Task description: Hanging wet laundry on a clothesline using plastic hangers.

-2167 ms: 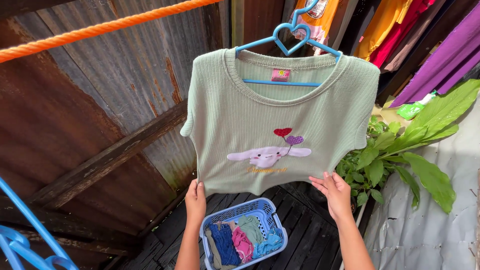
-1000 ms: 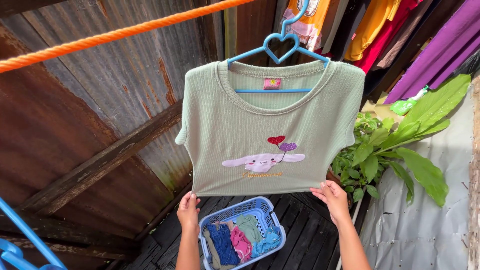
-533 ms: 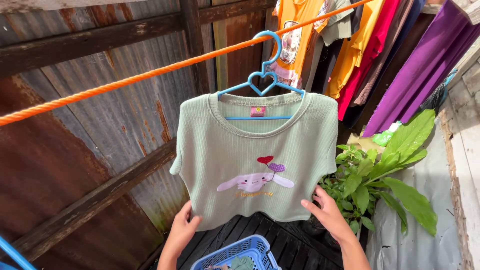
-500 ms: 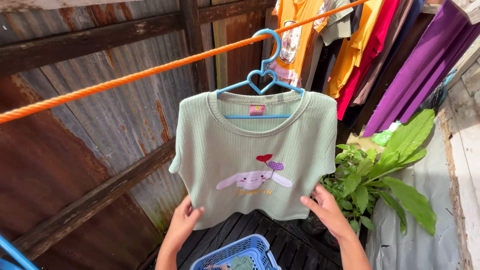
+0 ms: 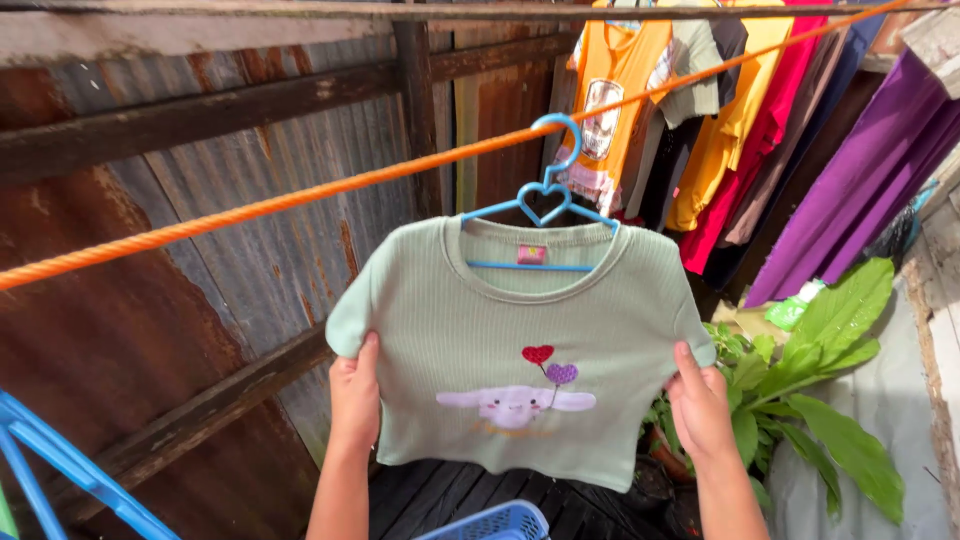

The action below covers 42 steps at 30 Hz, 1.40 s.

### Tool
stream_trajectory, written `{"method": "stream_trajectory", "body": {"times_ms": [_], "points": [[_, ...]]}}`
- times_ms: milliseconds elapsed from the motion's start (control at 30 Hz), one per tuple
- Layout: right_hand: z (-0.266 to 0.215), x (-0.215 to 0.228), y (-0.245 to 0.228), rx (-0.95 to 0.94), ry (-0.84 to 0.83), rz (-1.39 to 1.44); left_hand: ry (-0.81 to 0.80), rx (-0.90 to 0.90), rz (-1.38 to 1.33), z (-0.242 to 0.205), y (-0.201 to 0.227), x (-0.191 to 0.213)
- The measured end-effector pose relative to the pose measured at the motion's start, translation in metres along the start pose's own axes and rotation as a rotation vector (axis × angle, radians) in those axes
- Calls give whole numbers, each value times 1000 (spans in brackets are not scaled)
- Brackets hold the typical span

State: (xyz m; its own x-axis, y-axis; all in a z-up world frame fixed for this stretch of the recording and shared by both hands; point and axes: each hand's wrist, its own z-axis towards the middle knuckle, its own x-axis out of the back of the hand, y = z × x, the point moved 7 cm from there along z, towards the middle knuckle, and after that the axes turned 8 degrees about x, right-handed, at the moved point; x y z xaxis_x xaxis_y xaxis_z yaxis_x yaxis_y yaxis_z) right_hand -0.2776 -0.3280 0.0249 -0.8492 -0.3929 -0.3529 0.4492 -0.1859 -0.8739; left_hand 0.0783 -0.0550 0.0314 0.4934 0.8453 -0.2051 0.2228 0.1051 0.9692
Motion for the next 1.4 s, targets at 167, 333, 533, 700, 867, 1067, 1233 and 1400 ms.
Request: {"method": "stream_trajectory", "body": {"times_ms": [167,333,533,700,867,1067,1233,1400], "points": [[7,12,-6,27,47,-112,-44,14,-60,4,-7,-6],[6,18,-15,42,86,-167,-51,31,-73,3,-12,-6],[13,31,-5,90,104,-157,-67,9,-127,10,-24,-3],[12,29,-6,107,124,-118,-63,0,-159,13,-27,-3],[17,66,54,151,39,-91,-102,36,20,-14,-19,-15],[-27,31,39,137,-38,-381,-200,-3,124,-6,-65,-13],[-53,23,51,174,-32,-485,-198,-66,151,-11,-88,-2],[-72,-1,58,163,-79,-704,-190,-86,162,-10,-117,2]]}}
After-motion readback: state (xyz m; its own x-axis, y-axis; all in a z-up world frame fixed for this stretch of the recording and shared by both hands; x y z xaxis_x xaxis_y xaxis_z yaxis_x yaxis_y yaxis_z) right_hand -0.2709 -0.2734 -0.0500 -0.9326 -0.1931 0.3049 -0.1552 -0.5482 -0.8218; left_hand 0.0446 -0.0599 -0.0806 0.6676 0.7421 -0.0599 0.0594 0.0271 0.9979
